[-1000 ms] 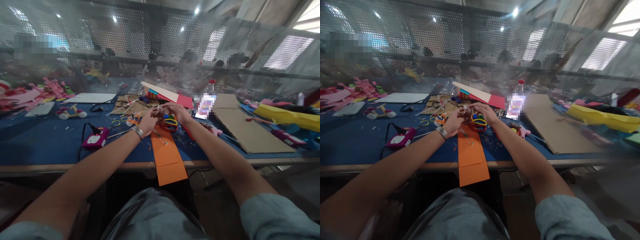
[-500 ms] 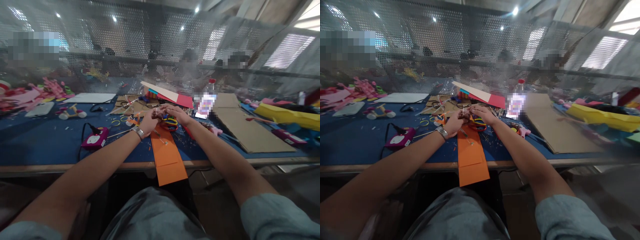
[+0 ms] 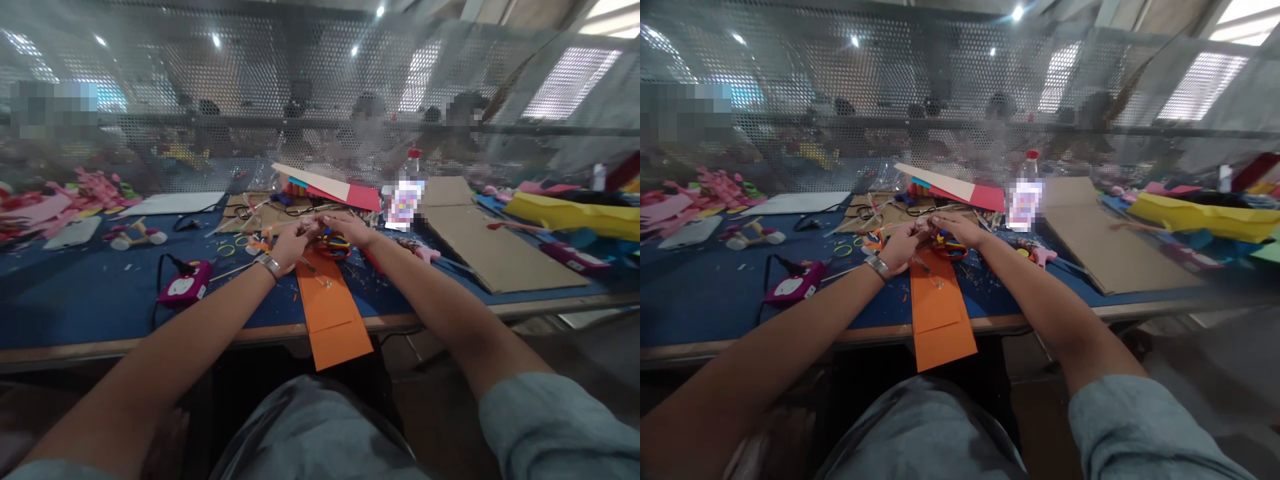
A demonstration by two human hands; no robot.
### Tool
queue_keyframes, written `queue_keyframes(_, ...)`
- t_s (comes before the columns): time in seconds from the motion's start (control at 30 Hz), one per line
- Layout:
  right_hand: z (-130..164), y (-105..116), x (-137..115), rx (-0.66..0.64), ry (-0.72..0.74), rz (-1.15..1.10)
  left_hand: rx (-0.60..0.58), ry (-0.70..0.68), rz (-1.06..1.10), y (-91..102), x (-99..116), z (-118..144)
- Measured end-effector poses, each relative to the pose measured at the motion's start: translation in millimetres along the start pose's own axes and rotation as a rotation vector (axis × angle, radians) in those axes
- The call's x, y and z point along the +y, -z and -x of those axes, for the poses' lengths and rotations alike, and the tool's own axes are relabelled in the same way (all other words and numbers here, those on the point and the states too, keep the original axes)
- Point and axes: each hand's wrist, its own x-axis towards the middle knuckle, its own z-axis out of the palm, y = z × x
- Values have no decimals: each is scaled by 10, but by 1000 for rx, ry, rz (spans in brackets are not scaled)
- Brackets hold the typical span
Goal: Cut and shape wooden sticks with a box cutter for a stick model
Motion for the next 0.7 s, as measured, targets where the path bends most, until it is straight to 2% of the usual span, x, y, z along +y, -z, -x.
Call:
queue_keyframes(0.2, -34, 79, 3, 85, 41, -56, 19, -38, -38, 53, -52, -35)
queue_keyframes(0.43, 5, 69, 9, -33, 38, 65, 66, -66, -38, 155, -44, -97)
queue_keyframes(0.7, 18, 113, -22, -12, 78, 240, 36, -52, -42, 93, -86, -102)
